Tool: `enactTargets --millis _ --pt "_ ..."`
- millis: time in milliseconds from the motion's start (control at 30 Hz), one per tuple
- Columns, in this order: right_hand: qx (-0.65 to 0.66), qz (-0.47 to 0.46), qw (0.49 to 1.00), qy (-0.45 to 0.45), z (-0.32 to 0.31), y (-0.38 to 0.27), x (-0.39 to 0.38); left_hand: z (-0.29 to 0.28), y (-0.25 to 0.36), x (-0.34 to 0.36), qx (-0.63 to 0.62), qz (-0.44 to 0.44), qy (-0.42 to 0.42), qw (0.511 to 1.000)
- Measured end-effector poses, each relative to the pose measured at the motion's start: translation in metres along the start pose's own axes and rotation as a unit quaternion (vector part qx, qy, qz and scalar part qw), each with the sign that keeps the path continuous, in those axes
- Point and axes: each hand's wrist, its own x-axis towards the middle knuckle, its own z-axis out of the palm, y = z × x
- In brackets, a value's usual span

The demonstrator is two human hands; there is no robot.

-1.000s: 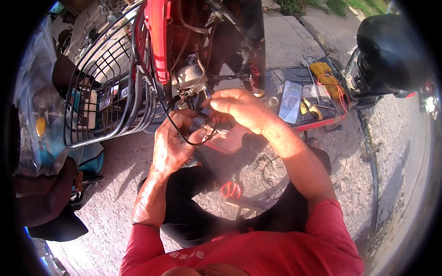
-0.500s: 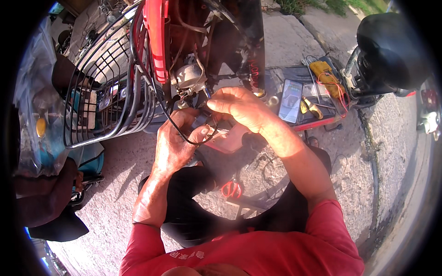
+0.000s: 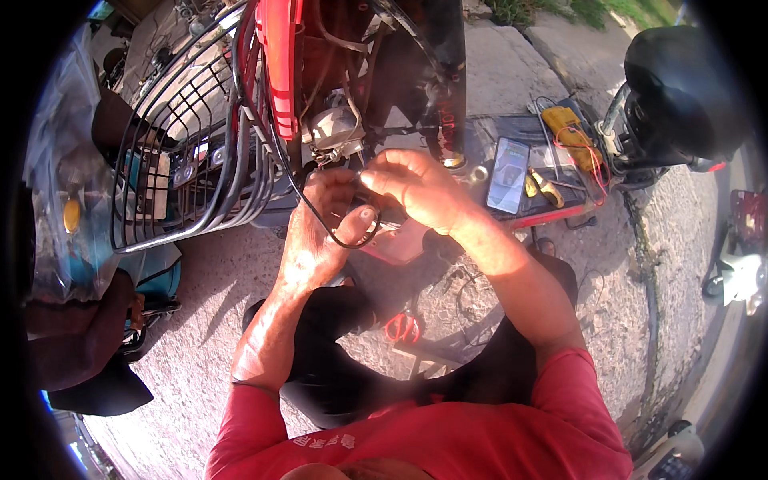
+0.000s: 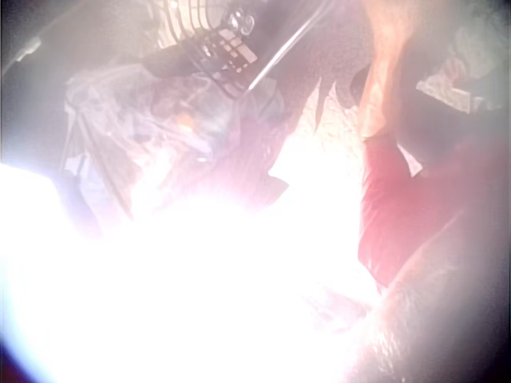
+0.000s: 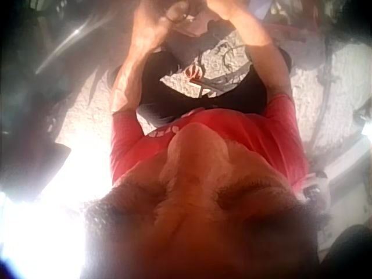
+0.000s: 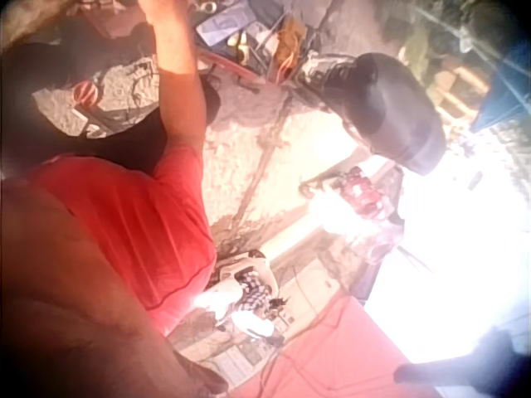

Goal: The person repairs electrical wiring on a vehicle by wrapping black electrical tape around a connection and then using a lighter to heat-shrink or seal the area.

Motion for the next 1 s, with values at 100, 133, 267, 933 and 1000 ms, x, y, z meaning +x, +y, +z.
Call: enactTargets --millis 100,133,267,933,1000 --pt "-0.007 -0.008 0.998 0.058 0.008 -0.002 -0.005 -0.002 0.012 0.002 0.067 -0.002 -0.022 0.998" --pt "-0.006 -0.015 0.998 0.061 0.008 0.000 -0.004 -0.004 0.016 0.004 0.111 0.002 -0.027 0.993" --pt "-0.025 -0.029 0.998 0.041 0.004 0.005 -0.003 -0.005 0.029 0.013 0.177 -0.043 -0.072 0.981" --pt "-0.168 -0.099 0.975 0.101 0.018 -0.005 -0.004 -0.008 0.017 0.003 0.080 0.080 -0.148 0.983" --pt "-0.131 -0.073 0.984 0.090 0.018 -0.003 0.000 -0.012 0.010 0.006 0.053 0.096 -0.156 0.982"
